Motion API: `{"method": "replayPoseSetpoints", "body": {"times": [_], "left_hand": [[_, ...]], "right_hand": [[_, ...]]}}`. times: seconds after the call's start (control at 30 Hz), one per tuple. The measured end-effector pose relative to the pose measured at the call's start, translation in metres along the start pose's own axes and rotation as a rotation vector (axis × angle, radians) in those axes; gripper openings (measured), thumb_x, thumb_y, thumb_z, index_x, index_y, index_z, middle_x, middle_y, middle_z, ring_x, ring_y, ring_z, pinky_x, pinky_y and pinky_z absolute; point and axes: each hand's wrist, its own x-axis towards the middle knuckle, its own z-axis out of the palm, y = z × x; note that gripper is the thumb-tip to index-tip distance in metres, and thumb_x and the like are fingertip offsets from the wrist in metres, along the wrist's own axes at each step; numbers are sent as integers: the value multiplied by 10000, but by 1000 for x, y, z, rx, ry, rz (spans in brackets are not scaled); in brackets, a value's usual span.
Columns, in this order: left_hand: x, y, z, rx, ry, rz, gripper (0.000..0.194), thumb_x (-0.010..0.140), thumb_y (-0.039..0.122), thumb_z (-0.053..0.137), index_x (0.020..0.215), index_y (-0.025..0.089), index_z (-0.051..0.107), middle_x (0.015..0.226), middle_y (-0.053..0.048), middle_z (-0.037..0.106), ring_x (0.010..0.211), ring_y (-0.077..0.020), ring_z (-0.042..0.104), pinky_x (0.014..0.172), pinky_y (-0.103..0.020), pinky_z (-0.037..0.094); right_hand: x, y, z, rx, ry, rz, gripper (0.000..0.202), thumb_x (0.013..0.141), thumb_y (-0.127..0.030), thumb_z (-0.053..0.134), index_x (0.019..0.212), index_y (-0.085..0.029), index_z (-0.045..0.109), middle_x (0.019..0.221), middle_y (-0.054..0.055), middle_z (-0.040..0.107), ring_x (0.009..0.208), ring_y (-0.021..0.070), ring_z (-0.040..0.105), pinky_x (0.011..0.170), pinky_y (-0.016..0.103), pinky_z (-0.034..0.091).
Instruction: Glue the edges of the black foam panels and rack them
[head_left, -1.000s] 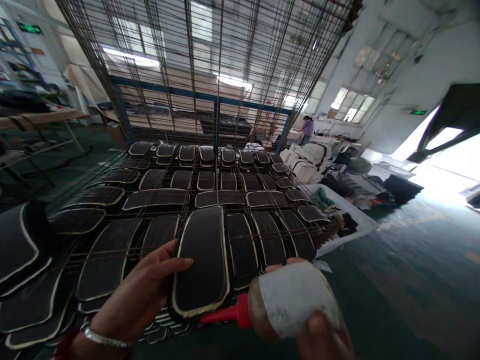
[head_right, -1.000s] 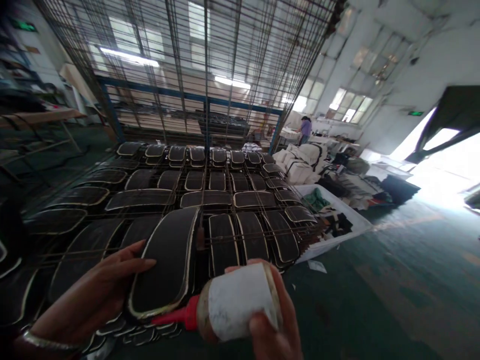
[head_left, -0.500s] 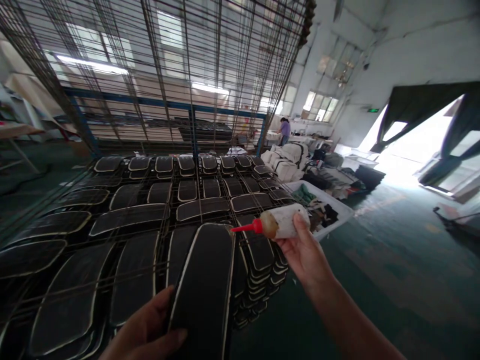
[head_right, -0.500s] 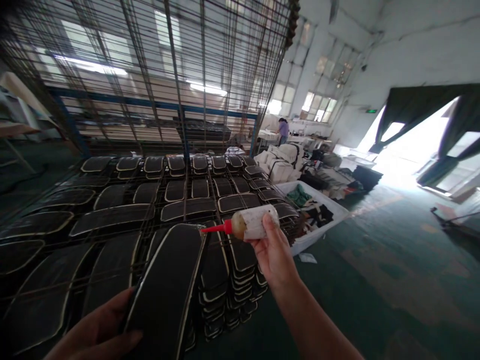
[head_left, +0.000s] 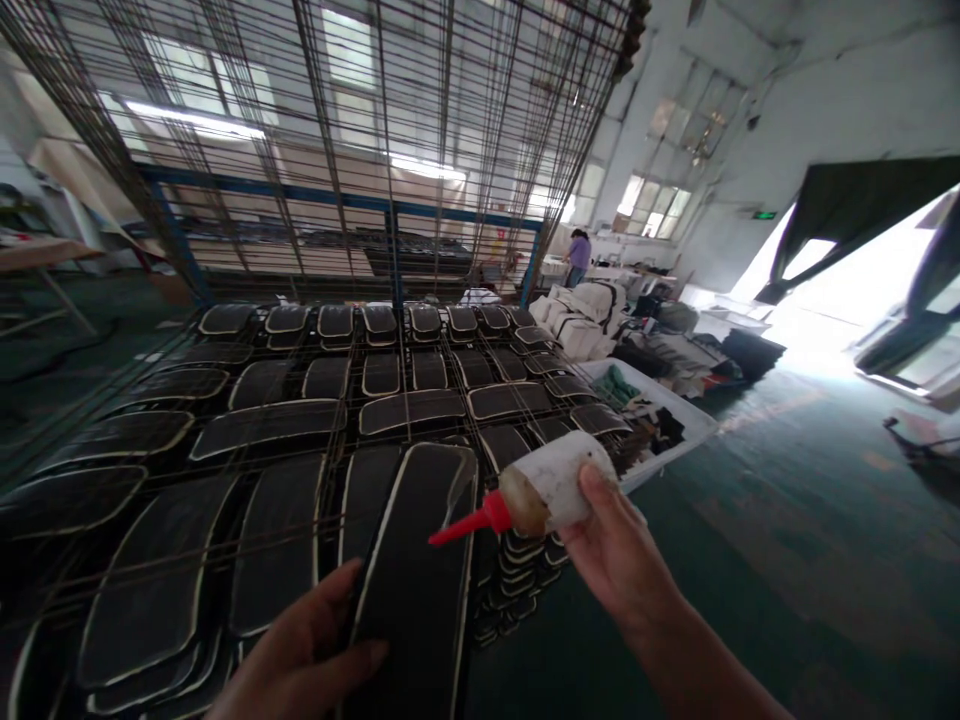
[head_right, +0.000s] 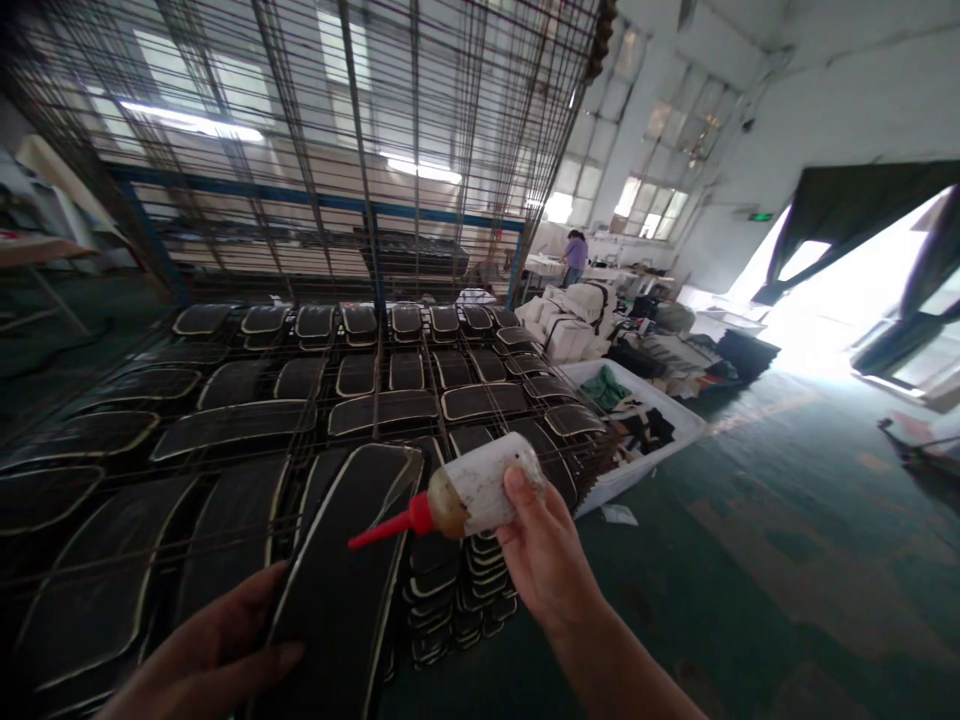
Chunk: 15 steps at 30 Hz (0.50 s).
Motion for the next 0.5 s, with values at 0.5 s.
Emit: {"method": "replayPoseSetpoints", "body": {"times": [0.5], "left_hand": [[-6, 24, 31, -85, -38, -26, 435, 785, 135, 789, 1201, 244, 724, 1174, -74, 803, 1058, -286, 753, 914, -406, 596]], "right_hand": [[-20, -5, -14, -377, -403, -17, 620, 903, -506, 849, 1374, -254, 536, 1249, 140, 626, 1143, 362, 605, 902, 433, 539]]}}
